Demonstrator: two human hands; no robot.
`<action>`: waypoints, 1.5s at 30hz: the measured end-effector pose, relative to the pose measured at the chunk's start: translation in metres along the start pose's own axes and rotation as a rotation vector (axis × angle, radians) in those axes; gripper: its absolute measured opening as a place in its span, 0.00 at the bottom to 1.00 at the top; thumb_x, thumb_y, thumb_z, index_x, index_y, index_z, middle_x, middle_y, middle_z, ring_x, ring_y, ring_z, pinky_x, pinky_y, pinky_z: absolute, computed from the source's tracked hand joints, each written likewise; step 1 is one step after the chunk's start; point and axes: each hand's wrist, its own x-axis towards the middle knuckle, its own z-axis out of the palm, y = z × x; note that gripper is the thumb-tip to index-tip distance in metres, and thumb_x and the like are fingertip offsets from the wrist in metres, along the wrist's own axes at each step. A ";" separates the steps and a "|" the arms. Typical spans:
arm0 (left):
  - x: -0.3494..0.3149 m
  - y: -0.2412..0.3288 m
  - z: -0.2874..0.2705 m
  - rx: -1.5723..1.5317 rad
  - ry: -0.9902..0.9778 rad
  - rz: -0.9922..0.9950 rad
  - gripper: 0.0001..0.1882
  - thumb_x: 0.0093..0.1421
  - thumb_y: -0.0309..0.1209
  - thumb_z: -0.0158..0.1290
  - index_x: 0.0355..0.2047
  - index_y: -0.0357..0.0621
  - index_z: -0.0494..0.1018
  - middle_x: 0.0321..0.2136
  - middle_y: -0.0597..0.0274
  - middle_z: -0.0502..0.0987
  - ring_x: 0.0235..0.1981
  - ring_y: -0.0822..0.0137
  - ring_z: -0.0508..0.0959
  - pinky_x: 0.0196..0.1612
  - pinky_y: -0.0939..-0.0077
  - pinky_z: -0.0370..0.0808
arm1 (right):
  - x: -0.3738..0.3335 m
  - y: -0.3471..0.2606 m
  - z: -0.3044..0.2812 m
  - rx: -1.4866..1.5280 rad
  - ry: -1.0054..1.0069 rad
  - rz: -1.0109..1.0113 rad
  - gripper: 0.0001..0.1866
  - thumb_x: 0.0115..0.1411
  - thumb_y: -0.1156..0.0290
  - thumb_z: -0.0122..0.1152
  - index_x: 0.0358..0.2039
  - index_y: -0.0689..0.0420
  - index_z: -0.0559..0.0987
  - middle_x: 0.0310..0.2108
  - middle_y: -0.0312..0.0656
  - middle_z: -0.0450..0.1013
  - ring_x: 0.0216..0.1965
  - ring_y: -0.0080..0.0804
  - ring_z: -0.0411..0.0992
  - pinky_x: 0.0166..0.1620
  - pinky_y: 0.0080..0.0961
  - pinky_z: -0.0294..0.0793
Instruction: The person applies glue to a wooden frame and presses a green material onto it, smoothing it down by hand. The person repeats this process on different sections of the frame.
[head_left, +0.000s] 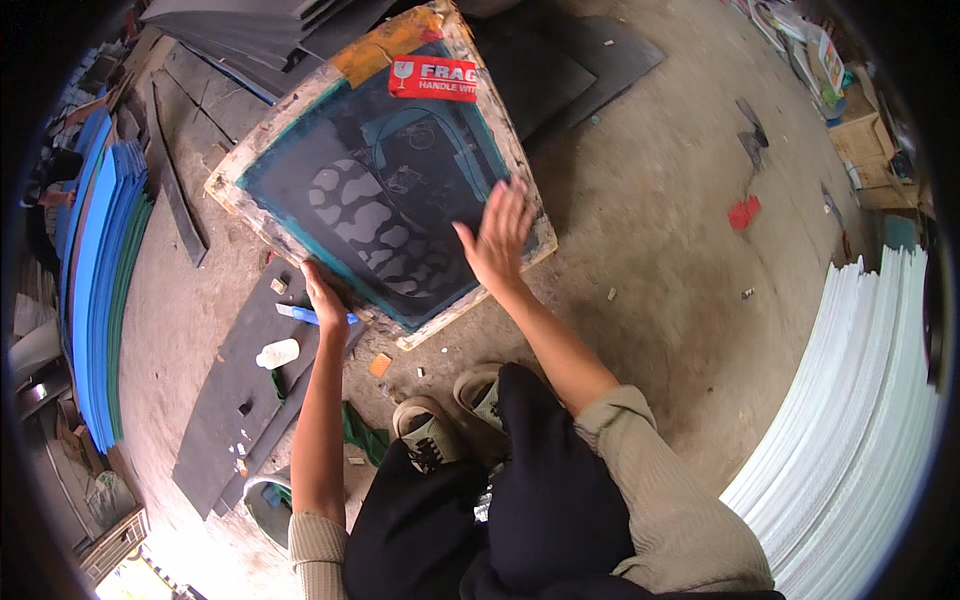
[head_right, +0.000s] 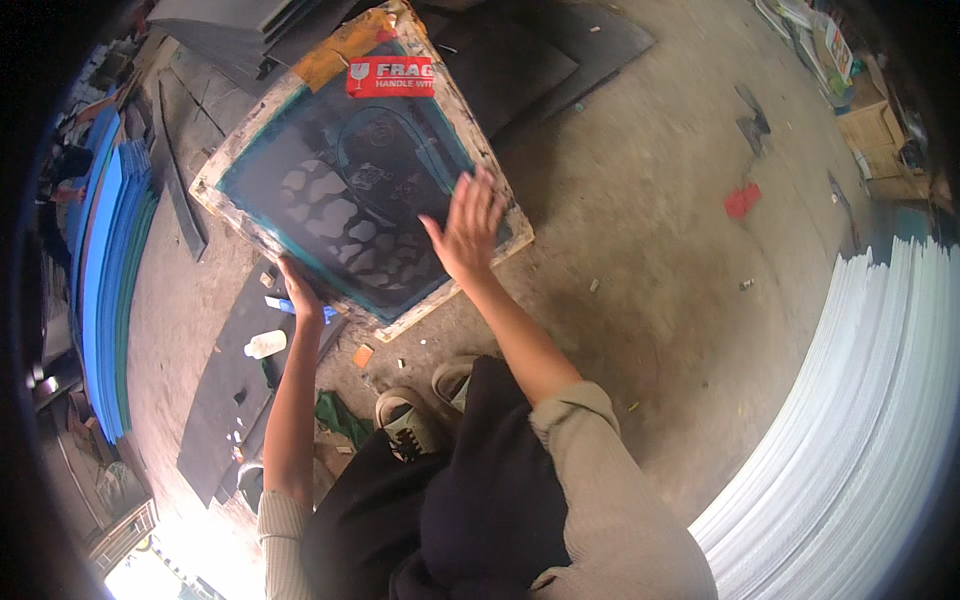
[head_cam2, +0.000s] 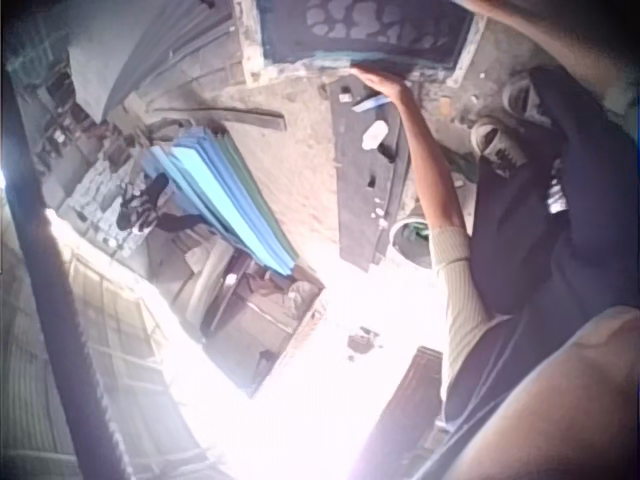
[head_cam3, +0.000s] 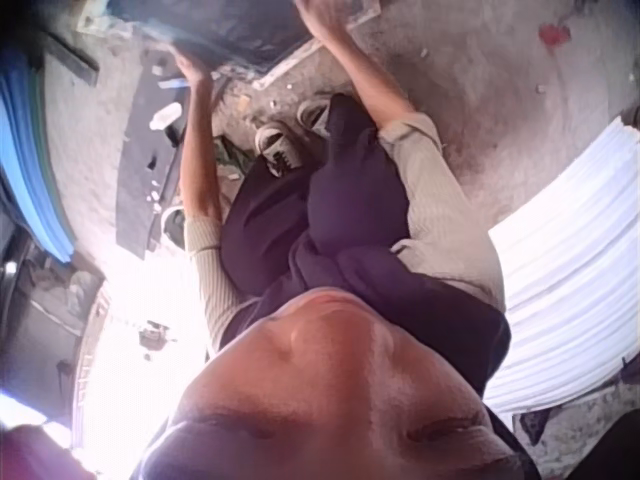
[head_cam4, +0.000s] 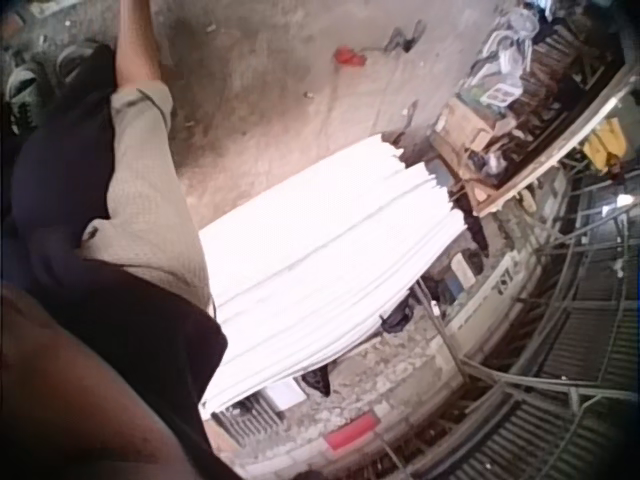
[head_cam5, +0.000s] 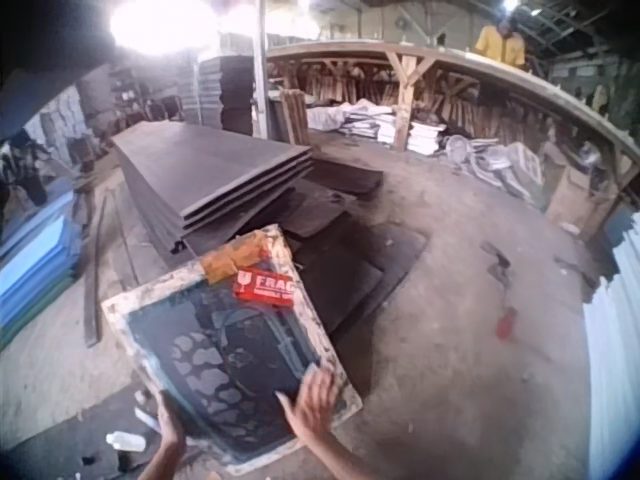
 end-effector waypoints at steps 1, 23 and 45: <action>0.002 -0.002 -0.001 -0.015 -0.012 -0.020 0.33 0.64 0.50 0.32 0.57 0.33 0.54 0.55 0.58 0.61 0.55 0.66 0.60 0.57 0.78 0.53 | -0.022 0.016 0.004 -0.031 -0.044 -0.001 0.47 0.56 0.41 0.40 0.59 0.70 0.44 0.61 0.62 0.39 0.63 0.56 0.36 0.59 0.57 0.36; -0.001 -0.004 -0.004 0.006 -0.027 0.084 0.31 0.64 0.51 0.31 0.53 0.34 0.59 0.48 0.58 0.65 0.48 0.68 0.64 0.53 0.77 0.57 | 0.086 0.015 -0.037 -0.080 -0.148 -0.606 0.40 0.54 0.49 0.49 0.59 0.63 0.51 0.62 0.52 0.44 0.64 0.42 0.41 0.61 0.50 0.41; 0.011 -0.031 -0.019 0.013 -0.102 0.186 0.22 0.66 0.45 0.33 0.44 0.38 0.64 0.34 0.67 0.65 0.37 0.74 0.62 0.44 0.80 0.61 | 0.099 -0.109 -0.011 -0.069 0.085 -0.447 0.36 0.57 0.54 0.45 0.59 0.66 0.52 0.61 0.56 0.46 0.63 0.48 0.44 0.60 0.50 0.43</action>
